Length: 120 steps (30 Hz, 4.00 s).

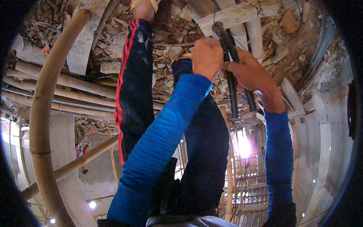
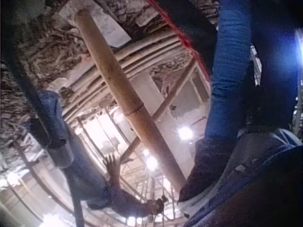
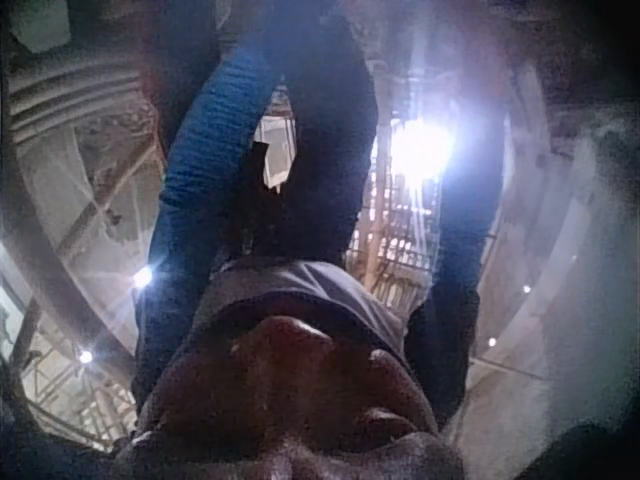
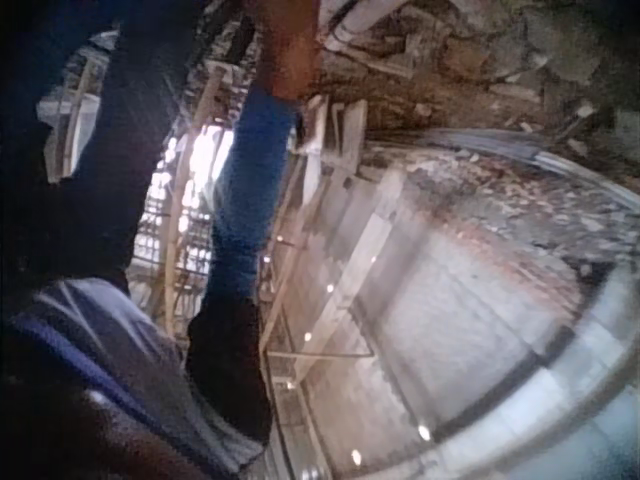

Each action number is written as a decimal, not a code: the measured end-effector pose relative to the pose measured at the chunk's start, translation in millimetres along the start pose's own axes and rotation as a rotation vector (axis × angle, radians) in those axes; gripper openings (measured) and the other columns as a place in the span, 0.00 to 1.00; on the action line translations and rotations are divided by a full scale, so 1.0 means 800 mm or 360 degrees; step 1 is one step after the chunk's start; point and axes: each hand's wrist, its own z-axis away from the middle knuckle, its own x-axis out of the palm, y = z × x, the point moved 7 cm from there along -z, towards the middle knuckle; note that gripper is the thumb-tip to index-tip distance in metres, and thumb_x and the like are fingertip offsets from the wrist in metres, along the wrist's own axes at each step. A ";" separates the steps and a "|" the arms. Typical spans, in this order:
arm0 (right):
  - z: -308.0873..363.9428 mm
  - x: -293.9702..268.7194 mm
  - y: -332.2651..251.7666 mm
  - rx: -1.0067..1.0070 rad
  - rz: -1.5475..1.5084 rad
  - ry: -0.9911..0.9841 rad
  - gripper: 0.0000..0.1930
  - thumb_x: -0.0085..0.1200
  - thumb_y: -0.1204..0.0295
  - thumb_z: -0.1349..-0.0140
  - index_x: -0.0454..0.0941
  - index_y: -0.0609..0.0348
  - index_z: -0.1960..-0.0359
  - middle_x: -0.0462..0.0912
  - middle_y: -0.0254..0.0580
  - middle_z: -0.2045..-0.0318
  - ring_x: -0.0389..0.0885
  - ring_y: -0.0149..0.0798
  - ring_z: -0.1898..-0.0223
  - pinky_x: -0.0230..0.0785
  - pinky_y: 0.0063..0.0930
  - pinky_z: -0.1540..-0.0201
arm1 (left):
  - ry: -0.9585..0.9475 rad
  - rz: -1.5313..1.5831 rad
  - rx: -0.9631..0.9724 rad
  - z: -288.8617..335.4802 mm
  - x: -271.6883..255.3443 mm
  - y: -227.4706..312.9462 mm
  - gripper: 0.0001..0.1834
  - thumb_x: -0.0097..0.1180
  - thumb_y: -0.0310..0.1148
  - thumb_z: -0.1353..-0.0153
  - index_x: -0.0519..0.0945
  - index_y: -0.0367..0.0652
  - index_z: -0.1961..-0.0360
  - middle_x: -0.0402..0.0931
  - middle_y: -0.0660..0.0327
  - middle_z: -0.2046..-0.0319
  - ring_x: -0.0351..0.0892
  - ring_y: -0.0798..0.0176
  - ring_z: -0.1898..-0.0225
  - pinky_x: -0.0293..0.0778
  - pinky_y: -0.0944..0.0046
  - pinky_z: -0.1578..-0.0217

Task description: The person assembles a bamboo structure by tying bamboo poles together with wire. They use pliers to twist and secure the wire around the poles, ensuring the structure is stable.

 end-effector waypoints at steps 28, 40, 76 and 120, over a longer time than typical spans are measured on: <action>-0.005 0.041 0.026 -0.0678 0.0332 0.0908 0.38 0.48 0.81 0.37 0.50 0.62 0.24 0.83 0.59 0.62 0.84 0.53 0.72 0.80 0.42 0.67 | 0.0143 0.0024 0.0337 -0.015 -0.008 0.017 0.14 0.56 0.30 0.42 0.85 0.29 0.62 0.83 0.36 0.66 0.84 0.34 0.61 0.78 0.47 0.56; 0.015 0.066 0.021 -0.0086 0.0575 0.1015 0.39 0.57 0.80 0.43 0.52 0.74 0.31 0.83 0.69 0.65 0.84 0.68 0.62 0.78 0.57 0.62 | -0.0242 0.0570 0.0030 -0.013 0.036 -0.015 0.17 0.59 0.28 0.35 0.72 0.27 0.50 0.81 0.49 0.63 0.86 0.57 0.68 0.81 0.55 0.68; 0.035 0.139 0.052 -0.0268 -0.2572 -0.0414 0.18 0.44 0.64 0.21 0.68 0.59 0.37 0.82 0.57 0.50 0.87 0.52 0.53 0.84 0.51 0.50 | -0.0124 -0.1033 0.0727 0.005 -0.029 0.051 0.10 0.54 0.29 0.33 0.80 0.31 0.67 0.82 0.39 0.69 0.83 0.34 0.65 0.77 0.43 0.63; 0.020 0.180 0.101 -0.0369 -0.2366 -0.0383 0.26 0.54 0.73 0.30 0.68 0.60 0.31 0.85 0.42 0.48 0.85 0.39 0.47 0.80 0.34 0.48 | -0.0856 -0.0070 -0.0649 -0.066 -0.014 0.039 0.13 0.56 0.36 0.28 0.78 0.38 0.51 0.73 0.71 0.72 0.65 0.77 0.79 0.60 0.74 0.81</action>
